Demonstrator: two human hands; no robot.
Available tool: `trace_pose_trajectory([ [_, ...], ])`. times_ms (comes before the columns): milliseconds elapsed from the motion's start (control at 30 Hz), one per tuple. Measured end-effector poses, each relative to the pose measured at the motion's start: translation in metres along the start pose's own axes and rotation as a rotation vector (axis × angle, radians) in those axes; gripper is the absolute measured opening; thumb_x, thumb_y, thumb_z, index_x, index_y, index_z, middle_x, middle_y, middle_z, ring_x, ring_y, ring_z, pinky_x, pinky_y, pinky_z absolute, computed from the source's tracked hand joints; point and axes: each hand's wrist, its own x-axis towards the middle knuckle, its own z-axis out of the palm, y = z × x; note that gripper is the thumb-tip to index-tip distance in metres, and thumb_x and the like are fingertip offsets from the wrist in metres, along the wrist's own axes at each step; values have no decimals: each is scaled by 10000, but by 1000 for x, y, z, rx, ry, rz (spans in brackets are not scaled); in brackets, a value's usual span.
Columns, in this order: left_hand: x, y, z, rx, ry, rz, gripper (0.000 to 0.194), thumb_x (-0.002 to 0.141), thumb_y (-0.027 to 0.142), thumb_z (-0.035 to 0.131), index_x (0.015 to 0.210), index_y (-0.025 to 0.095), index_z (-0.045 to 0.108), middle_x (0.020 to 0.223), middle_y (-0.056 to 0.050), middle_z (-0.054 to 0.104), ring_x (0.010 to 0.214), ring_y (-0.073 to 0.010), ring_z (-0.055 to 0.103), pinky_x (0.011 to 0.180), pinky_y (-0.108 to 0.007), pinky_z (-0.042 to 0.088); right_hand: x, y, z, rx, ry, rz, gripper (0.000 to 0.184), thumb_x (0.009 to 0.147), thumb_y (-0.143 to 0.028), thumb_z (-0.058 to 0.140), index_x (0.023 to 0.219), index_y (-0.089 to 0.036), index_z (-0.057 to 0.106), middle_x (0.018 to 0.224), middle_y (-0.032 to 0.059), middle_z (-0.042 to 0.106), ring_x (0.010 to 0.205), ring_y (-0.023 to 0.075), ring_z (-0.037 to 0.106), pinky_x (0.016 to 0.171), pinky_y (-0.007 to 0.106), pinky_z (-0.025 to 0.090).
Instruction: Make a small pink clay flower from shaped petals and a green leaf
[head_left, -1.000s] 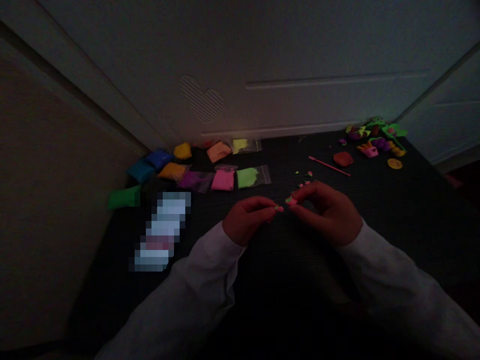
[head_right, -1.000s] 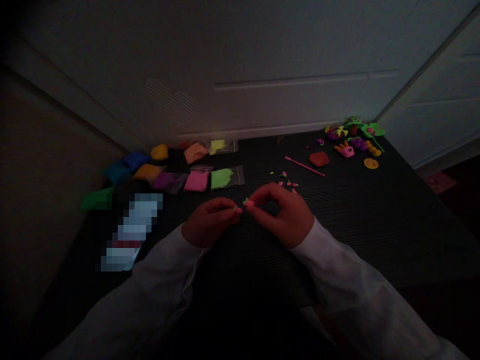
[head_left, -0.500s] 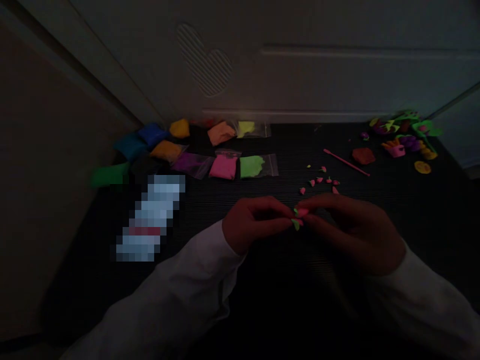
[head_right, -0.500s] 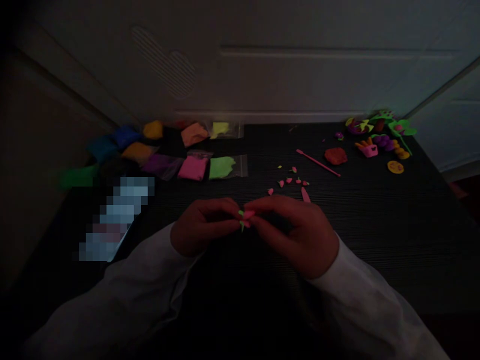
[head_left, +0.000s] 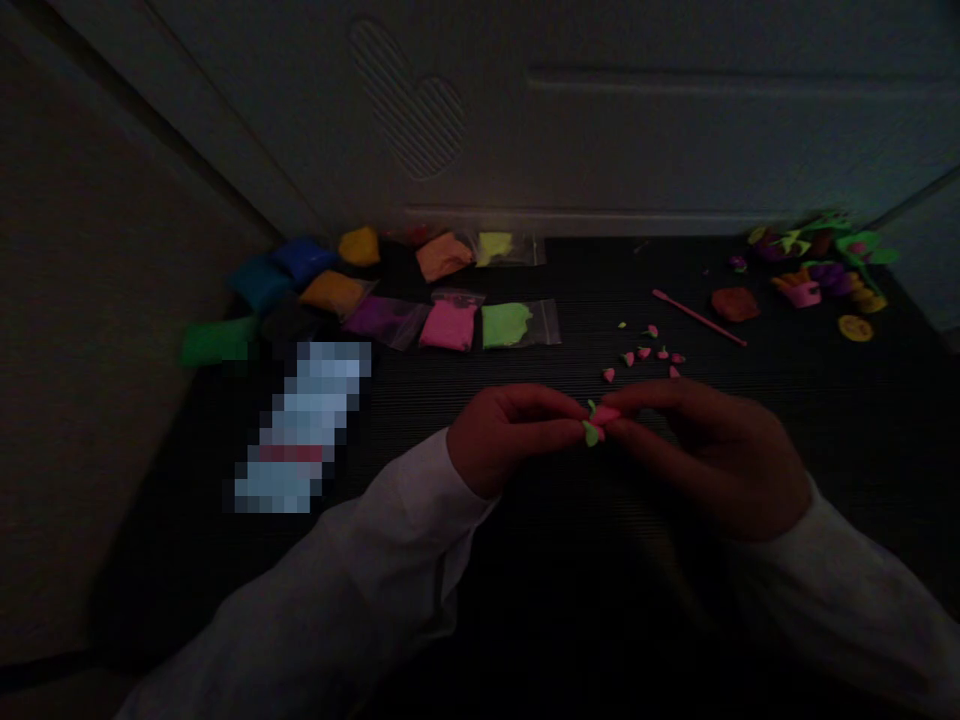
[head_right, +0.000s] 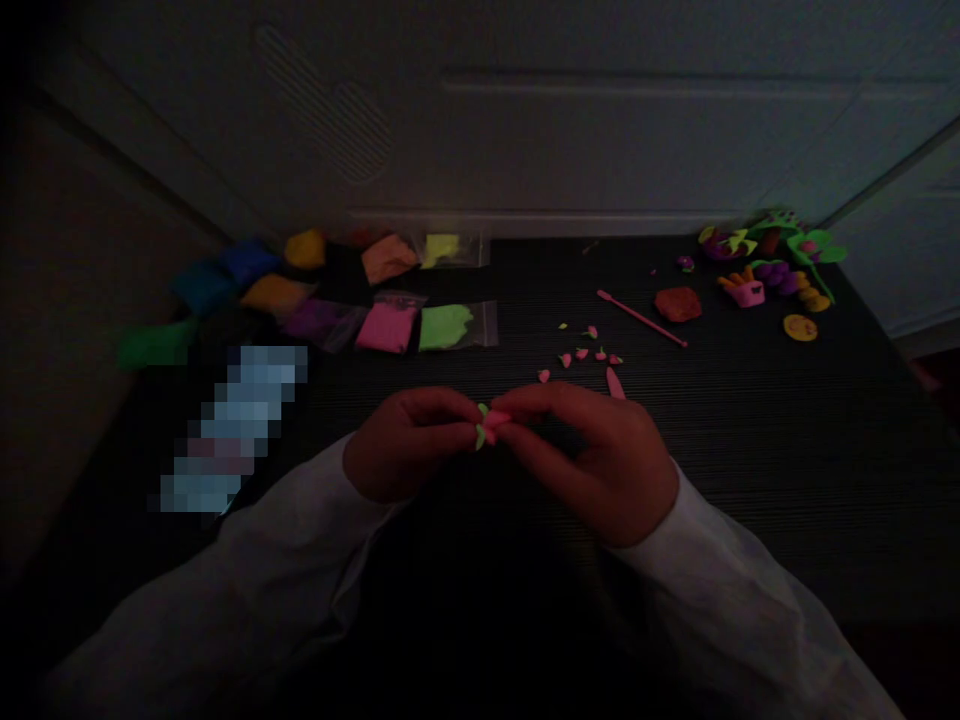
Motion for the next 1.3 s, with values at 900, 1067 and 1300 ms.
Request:
trace_pose_trajectory([
  [900, 1, 1, 6, -183, 8, -69, 108, 553, 118, 681, 642, 127, 620, 643, -6, 642, 603, -75, 572, 615, -198, 414, 2, -2, 5, -24, 28, 12, 152, 728, -252, 555, 873, -242, 600, 831, -8, 654, 734, 127, 605, 636, 238, 477],
  [1067, 3, 0, 3, -121, 18, -34, 177, 558, 76, 670, 697, 141, 581, 656, 16, 643, 600, -75, 581, 586, -191, 409, 2, -2, 3, -7, -28, 24, 176, 734, -228, 545, 900, -220, 605, 855, -5, 662, 745, 117, 611, 664, 223, 474],
  [1300, 4, 1, -3, 10, 1, 3, 194, 577, 93, 668, 731, 143, 561, 670, 21, 644, 612, -74, 586, 588, -190, 407, 4, -3, 1, -6, -66, 6, 183, 737, -203, 538, 902, -225, 614, 838, -26, 669, 714, 92, 612, 647, 185, 467],
])
